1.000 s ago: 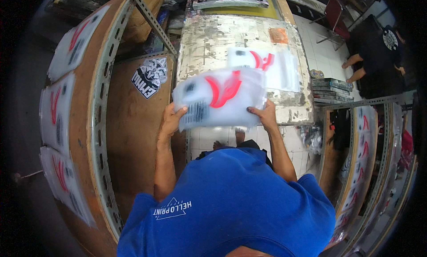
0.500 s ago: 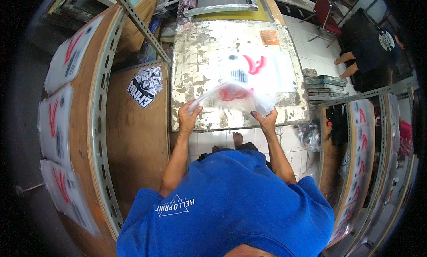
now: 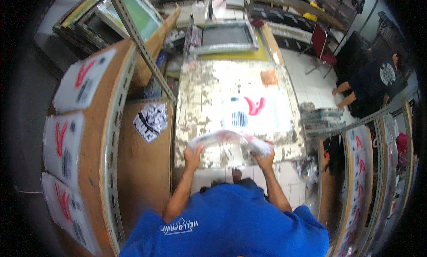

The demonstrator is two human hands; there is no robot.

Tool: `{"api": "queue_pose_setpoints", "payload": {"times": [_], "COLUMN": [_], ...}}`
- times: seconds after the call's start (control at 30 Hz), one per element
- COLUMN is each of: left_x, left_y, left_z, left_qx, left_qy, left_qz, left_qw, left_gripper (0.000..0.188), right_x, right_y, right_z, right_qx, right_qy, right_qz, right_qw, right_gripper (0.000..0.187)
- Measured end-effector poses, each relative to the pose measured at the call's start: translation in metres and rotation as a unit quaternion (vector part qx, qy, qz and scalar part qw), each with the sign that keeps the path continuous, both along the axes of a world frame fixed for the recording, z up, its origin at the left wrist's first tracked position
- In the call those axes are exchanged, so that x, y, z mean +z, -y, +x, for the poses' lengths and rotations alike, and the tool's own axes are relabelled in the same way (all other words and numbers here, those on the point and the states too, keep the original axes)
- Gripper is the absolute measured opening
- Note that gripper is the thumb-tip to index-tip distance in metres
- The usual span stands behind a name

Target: The person organizes printed plastic sleeves on a table, bundles them together, and places the bundle onto a shelf in a printing workshop.

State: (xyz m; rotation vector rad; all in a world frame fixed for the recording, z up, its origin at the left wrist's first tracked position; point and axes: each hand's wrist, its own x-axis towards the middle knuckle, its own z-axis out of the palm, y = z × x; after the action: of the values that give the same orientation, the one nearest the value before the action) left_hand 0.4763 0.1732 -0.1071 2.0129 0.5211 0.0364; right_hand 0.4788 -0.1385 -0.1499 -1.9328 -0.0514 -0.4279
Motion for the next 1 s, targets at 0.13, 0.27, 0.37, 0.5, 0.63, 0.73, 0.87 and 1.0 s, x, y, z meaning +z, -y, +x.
{"api": "queue_pose_setpoints", "payload": {"times": [0.13,0.27,0.37,0.5,0.63,0.73,0.87,1.0], "left_x": [-0.011,-0.017,-0.047,-0.053,-0.066,-0.067,-0.061,-0.085], "left_y": [-0.010,-0.009,-0.013,-0.010,-0.012,-0.012,-0.010,-0.019], "left_z": [-0.005,-0.005,-0.005,-0.006,-0.004,-0.005,-0.003,-0.003], "left_qx": [-0.024,-0.037,-0.044,-0.044,-0.035,-0.033,-0.030,-0.013], "left_qy": [0.057,0.080,0.105,0.130,0.145,0.143,0.132,0.108], "left_qz": [-0.035,-0.048,-0.093,-0.114,-0.119,-0.123,-0.106,-0.052], "left_qw": [0.997,0.995,0.989,0.984,0.982,0.982,0.985,0.993], "left_gripper": [0.029,0.029,0.029,0.028,0.030,0.032,0.036,0.041], "right_x": [-0.003,-0.011,-0.015,-0.003,-0.009,-0.012,-0.027,-0.022], "right_y": [-0.008,-0.007,-0.007,-0.007,-0.006,-0.006,0.003,-0.005], "right_z": [0.000,0.005,0.005,0.002,0.003,0.004,0.009,0.006], "right_qx": [0.027,0.051,0.052,0.055,0.067,0.059,0.070,0.067], "right_qy": [-0.063,-0.079,-0.087,-0.114,-0.086,-0.065,-0.028,-0.016], "right_qz": [0.109,0.171,0.156,0.159,0.142,0.104,0.026,0.070], "right_qw": [0.992,0.981,0.983,0.979,0.984,0.991,0.997,0.995], "right_gripper": [0.066,0.069,0.068,0.066,0.063,0.058,0.048,0.041]}}
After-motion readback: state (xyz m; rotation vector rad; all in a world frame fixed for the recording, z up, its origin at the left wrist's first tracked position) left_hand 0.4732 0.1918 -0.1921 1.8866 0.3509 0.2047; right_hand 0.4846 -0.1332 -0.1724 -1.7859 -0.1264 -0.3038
